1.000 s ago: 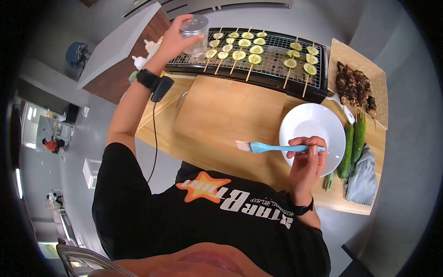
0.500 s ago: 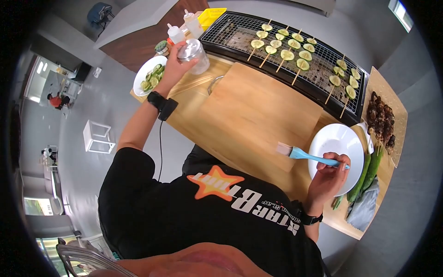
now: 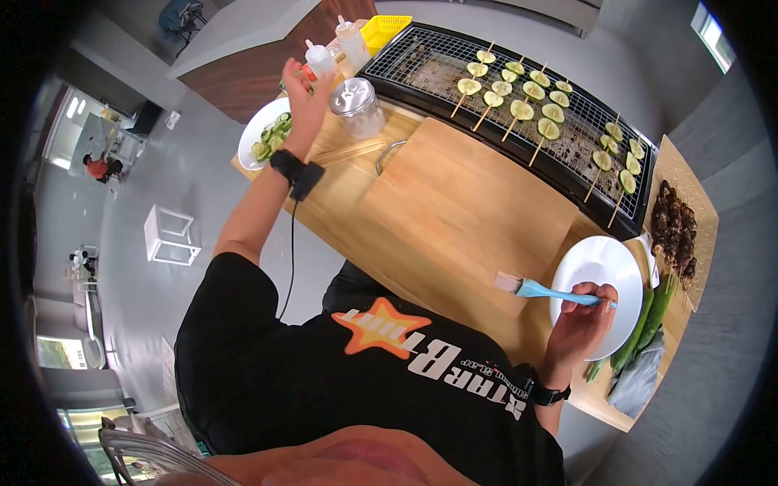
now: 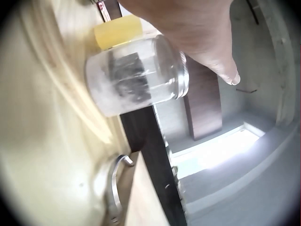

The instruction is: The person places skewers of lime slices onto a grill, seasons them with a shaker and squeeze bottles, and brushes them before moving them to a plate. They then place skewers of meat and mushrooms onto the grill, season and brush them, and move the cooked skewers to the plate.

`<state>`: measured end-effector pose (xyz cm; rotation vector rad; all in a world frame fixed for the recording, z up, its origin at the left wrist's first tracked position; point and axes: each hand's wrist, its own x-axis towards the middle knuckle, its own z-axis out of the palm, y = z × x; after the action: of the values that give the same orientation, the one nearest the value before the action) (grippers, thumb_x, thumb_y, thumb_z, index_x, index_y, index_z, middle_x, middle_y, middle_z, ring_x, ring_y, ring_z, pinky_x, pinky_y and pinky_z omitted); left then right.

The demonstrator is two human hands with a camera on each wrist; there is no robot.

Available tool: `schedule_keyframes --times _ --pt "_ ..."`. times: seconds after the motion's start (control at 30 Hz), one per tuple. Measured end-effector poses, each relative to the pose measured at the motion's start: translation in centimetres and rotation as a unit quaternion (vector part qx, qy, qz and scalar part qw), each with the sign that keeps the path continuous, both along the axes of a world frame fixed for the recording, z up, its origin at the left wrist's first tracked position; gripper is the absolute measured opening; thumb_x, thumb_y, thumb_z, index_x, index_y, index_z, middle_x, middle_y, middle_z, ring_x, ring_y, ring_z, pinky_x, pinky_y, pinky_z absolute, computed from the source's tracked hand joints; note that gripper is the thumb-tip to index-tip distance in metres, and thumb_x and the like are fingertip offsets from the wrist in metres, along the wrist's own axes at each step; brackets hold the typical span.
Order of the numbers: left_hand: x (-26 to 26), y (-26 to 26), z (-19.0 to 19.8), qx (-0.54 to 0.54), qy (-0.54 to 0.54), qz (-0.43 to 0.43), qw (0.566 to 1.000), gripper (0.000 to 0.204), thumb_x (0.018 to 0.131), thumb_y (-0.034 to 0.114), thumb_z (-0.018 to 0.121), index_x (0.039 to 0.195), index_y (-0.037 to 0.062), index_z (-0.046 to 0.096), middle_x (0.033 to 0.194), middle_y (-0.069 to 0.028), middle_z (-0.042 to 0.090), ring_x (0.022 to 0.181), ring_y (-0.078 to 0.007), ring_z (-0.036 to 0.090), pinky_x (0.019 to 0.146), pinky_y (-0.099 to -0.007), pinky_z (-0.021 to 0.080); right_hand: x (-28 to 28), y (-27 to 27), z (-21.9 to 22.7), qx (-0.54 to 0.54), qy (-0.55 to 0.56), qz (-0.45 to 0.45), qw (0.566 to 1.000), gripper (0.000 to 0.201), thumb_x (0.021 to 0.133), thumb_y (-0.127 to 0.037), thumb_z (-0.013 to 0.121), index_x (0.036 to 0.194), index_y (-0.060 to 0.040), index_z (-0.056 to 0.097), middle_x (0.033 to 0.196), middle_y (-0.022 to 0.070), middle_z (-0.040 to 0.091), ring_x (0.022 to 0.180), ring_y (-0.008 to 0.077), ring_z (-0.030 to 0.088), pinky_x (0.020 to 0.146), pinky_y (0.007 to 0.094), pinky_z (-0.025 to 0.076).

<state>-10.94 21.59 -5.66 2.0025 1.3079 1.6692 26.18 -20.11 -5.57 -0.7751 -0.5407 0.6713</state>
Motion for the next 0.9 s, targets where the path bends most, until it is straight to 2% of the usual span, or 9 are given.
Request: schedule_keyframes --times 0.03,0.23,0.43,0.47,0.57,0.6,0.7,0.8,0.9 --pt "-0.4 1.5 0.4 0.012 -0.004 0.033 0.999 0.096 0.077 0.023 0.078 0.143 -0.0018 0.013 0.138 -0.0194 0.035 0.120 -0.0249 0.045 0.101 -0.0348 0.038 -0.1 0.0 0.1 -0.005 0.006 -0.003 1.000 0.024 0.098 -0.028 0.045 0.104 -0.0057 0.050 0.087 0.0128 0.059 0.064 0.0130 0.049 0.059 0.0228 0.041" --pt "-1.7 5.8 2.0 -0.216 -0.024 -0.098 0.971 0.065 0.075 0.024 0.076 0.123 -0.0050 0.043 0.118 -0.0148 0.057 0.107 -0.0229 0.057 0.091 -0.0334 0.045 0.0 -0.3 0.2 0.000 0.007 0.017 1.000 0.024 0.098 -0.028 0.046 0.103 -0.0050 0.049 0.086 0.0138 0.059 0.064 0.0134 0.050 0.059 0.0232 0.041" --pt "3.1 2.1 8.0 -0.030 0.082 -0.073 0.993 0.049 0.076 0.019 0.072 0.117 0.0026 0.050 0.109 -0.0151 0.062 0.101 -0.0236 0.061 0.085 -0.0332 0.048 -0.1 -0.5 0.4 -0.020 0.017 0.029 0.999 0.025 0.098 -0.029 0.045 0.103 -0.0044 0.048 0.085 0.0155 0.059 0.062 0.0145 0.051 0.058 0.0237 0.042" --pt "4.7 0.5 10.0 0.015 0.126 -0.069 0.989 0.049 0.075 0.018 0.070 0.118 0.0045 0.050 0.107 -0.0151 0.062 0.096 -0.0284 0.062 0.085 -0.0350 0.048 -0.1 -0.5 0.4 -0.024 0.018 0.030 0.999 0.025 0.098 -0.029 0.045 0.101 -0.0044 0.047 0.085 0.0164 0.059 0.061 0.0153 0.052 0.058 0.0246 0.042" --pt "9.1 -1.1 12.9 0.173 0.270 -0.096 0.942 0.046 0.075 0.013 0.068 0.118 0.0066 0.052 0.113 -0.0119 0.060 0.104 -0.0286 0.059 0.088 -0.0359 0.047 -0.2 -0.6 0.6 -0.026 0.016 0.041 0.999 0.024 0.098 -0.028 0.045 0.100 -0.0043 0.047 0.084 0.0171 0.059 0.060 0.0159 0.052 0.057 0.0252 0.043" --pt "10.7 -1.7 13.1 0.178 0.330 -0.092 0.922 0.050 0.070 0.011 0.066 0.118 0.0113 0.052 0.112 -0.0109 0.060 0.102 -0.0336 0.058 0.087 -0.0396 0.047 -0.1 -0.7 0.6 -0.021 0.013 0.044 0.999 0.024 0.098 -0.027 0.044 0.099 -0.0039 0.046 0.084 0.0180 0.059 0.060 0.0163 0.052 0.058 0.0253 0.043" --pt "15.1 -3.5 12.3 0.113 0.474 -0.109 0.866 0.049 0.067 0.010 0.067 0.115 0.0139 0.053 0.104 -0.0105 0.059 0.095 -0.0342 0.058 0.080 -0.0427 0.048 -0.3 -0.9 1.0 -0.013 0.012 0.040 0.999 0.024 0.098 -0.027 0.043 0.100 -0.0036 0.045 0.084 0.0189 0.059 0.061 0.0165 0.052 0.058 0.0255 0.043" --pt "18.6 -3.7 9.6 0.147 0.531 -0.141 0.823 0.049 0.063 0.011 0.072 0.109 0.0155 0.054 0.093 -0.0094 0.058 0.087 -0.0315 0.059 0.072 -0.0443 0.047 -0.2 -1.3 1.2 -0.014 0.015 0.039 0.999 0.024 0.098 -0.027 0.043 0.100 -0.0035 0.045 0.085 0.0191 0.060 0.061 0.0162 0.052 0.058 0.0255 0.044" --pt "23.1 -6.2 9.0 0.157 0.521 -0.186 0.818 0.051 0.064 0.012 0.072 0.112 0.0168 0.055 0.093 -0.0080 0.058 0.088 -0.0310 0.059 0.073 -0.0435 0.048 -0.1 -1.4 1.1 -0.012 0.016 0.042 0.999 0.023 0.098 -0.027 0.043 0.100 -0.0035 0.046 0.085 0.0197 0.061 0.060 0.0161 0.053 0.058 0.0255 0.044"
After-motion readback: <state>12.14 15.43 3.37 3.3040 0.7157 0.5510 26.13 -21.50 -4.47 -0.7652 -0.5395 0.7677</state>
